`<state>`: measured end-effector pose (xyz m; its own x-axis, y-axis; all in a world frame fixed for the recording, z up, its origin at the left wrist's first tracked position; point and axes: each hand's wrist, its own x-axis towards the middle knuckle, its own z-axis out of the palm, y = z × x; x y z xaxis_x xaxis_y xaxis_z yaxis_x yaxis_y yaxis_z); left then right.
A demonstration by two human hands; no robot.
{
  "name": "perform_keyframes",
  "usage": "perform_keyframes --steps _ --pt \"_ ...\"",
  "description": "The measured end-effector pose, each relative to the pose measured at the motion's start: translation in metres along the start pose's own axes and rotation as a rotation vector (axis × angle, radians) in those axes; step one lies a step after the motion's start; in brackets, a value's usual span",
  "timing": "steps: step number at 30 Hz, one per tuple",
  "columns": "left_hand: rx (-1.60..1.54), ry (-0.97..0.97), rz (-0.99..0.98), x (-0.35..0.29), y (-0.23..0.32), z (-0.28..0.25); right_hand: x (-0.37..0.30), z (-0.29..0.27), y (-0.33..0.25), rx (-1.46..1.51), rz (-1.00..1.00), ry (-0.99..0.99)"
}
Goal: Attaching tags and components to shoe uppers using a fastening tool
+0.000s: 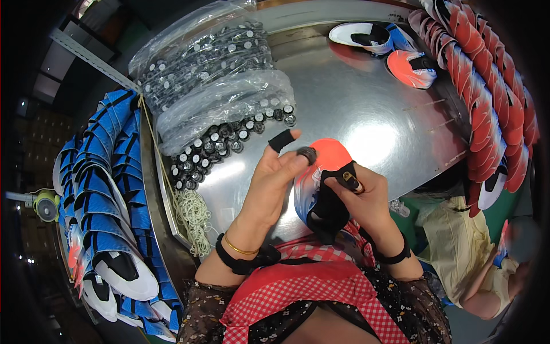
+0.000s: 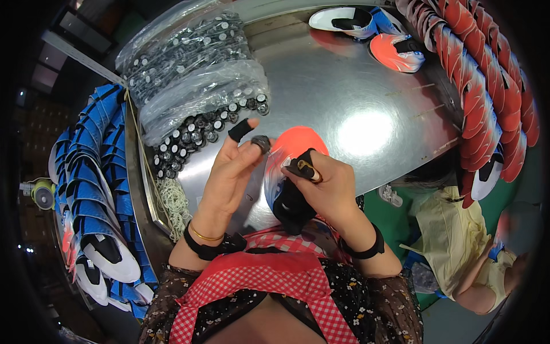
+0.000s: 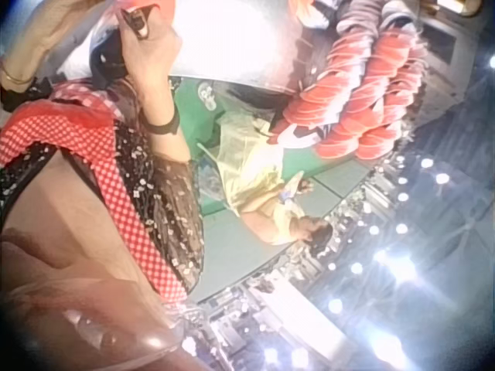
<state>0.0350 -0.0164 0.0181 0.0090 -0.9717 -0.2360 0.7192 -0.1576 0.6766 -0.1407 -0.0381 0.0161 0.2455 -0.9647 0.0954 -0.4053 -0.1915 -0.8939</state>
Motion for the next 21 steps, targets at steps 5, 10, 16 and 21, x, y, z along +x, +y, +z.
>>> perform_keyframes --steps 5,10,16,21 --pt "0.337 -0.038 0.078 -0.002 -0.002 0.006 -0.006 -0.005 -0.009 0.23 0.222 -0.005" --pt "0.372 -0.01 0.123 -0.004 -0.008 0.008 -0.014 -0.009 -0.015 -0.096 0.049 -0.135" --pt "1.075 0.054 0.304 -0.012 -0.013 0.016 -0.009 0.002 -0.003 0.063 -0.123 0.209" --pt "1.382 -0.064 0.469 -0.012 -0.027 0.015 -0.01 -0.017 0.006 0.138 0.038 0.015"
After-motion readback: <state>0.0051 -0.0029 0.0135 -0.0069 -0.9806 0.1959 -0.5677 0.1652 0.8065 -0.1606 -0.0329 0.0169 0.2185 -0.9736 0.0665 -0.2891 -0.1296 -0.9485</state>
